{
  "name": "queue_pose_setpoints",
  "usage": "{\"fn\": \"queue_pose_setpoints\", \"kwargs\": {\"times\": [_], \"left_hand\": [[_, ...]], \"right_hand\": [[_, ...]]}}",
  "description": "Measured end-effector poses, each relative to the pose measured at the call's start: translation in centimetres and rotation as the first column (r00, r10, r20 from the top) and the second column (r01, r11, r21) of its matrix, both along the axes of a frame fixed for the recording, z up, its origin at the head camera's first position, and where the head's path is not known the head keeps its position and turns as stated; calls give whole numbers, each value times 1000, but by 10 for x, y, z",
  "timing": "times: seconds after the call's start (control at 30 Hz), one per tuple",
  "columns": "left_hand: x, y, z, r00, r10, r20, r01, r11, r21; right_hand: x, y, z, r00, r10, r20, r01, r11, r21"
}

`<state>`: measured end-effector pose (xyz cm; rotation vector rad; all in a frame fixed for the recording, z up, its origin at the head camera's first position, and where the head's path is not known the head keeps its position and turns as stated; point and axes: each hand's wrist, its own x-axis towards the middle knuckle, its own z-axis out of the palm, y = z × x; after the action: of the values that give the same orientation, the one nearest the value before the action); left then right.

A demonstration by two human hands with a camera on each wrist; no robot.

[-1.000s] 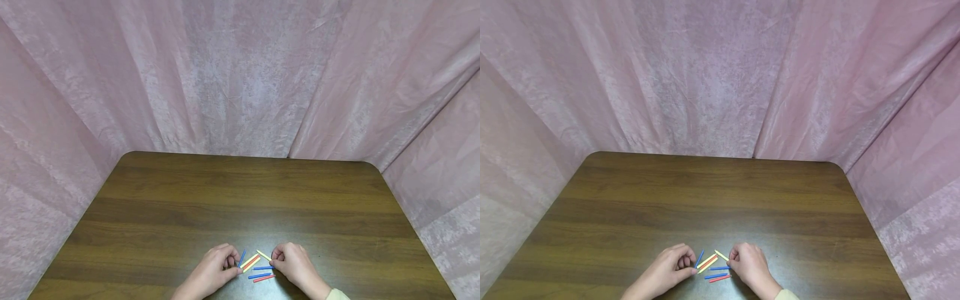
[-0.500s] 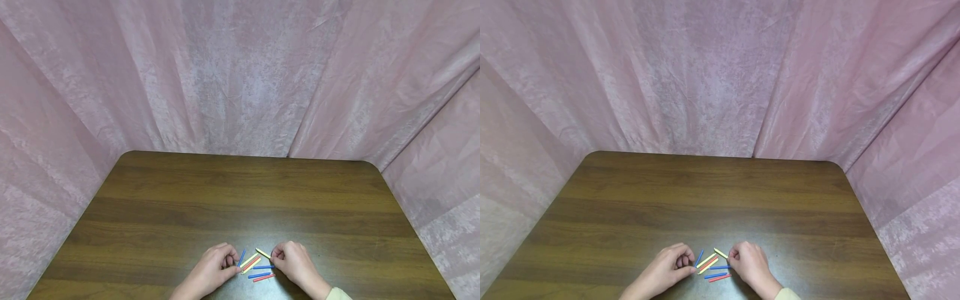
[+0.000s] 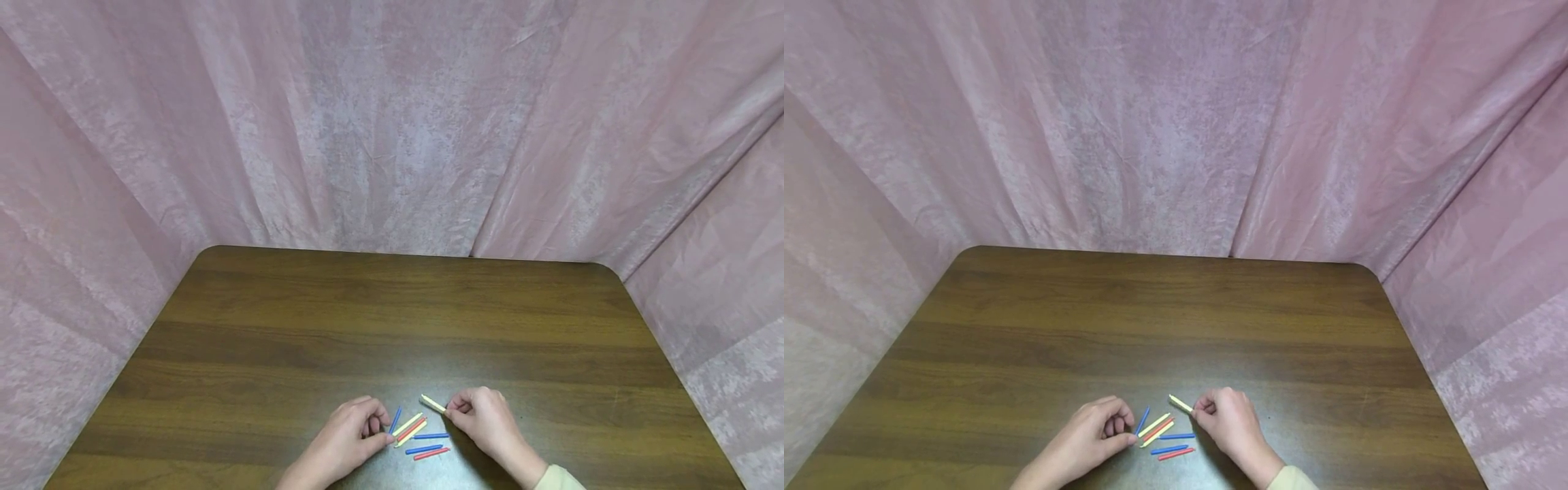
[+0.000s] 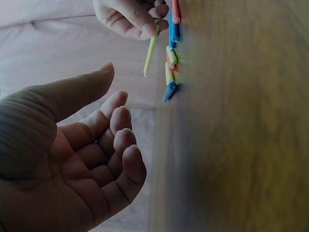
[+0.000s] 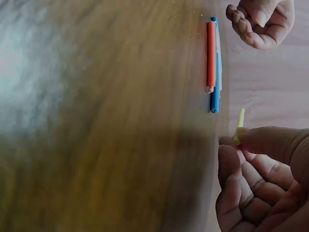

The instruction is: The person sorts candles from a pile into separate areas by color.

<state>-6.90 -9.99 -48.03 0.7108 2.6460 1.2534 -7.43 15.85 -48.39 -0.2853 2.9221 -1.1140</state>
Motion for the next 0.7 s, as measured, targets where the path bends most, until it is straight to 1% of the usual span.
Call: {"fn": "queue_pose_setpoints", "kwargs": {"times": [0.13, 0.23, 0.47, 0.57, 0.7], "left_hand": [[0, 1, 0, 1000, 1, 0, -1, 1000, 0], [1, 1, 0, 1000, 3, 0, -3, 1000, -1], [1, 3, -1, 1000, 2, -10, -2, 1000, 9], [1, 4, -1, 1000, 3, -8, -3, 1000, 10], [0, 7, 0, 1000, 8, -4, -8, 1000, -10]], "right_hand": [[-4, 2, -2, 999, -3, 50, 9, 994, -106], [-6, 4, -2, 997, -1, 83, 14, 987, -159], [-12, 7, -4, 990, 10, 141, 25, 970, -240], [-15, 8, -4, 988, 25, 151, 17, 961, -275], [-22, 11, -3, 987, 50, 154, 2, 947, -321]]}}
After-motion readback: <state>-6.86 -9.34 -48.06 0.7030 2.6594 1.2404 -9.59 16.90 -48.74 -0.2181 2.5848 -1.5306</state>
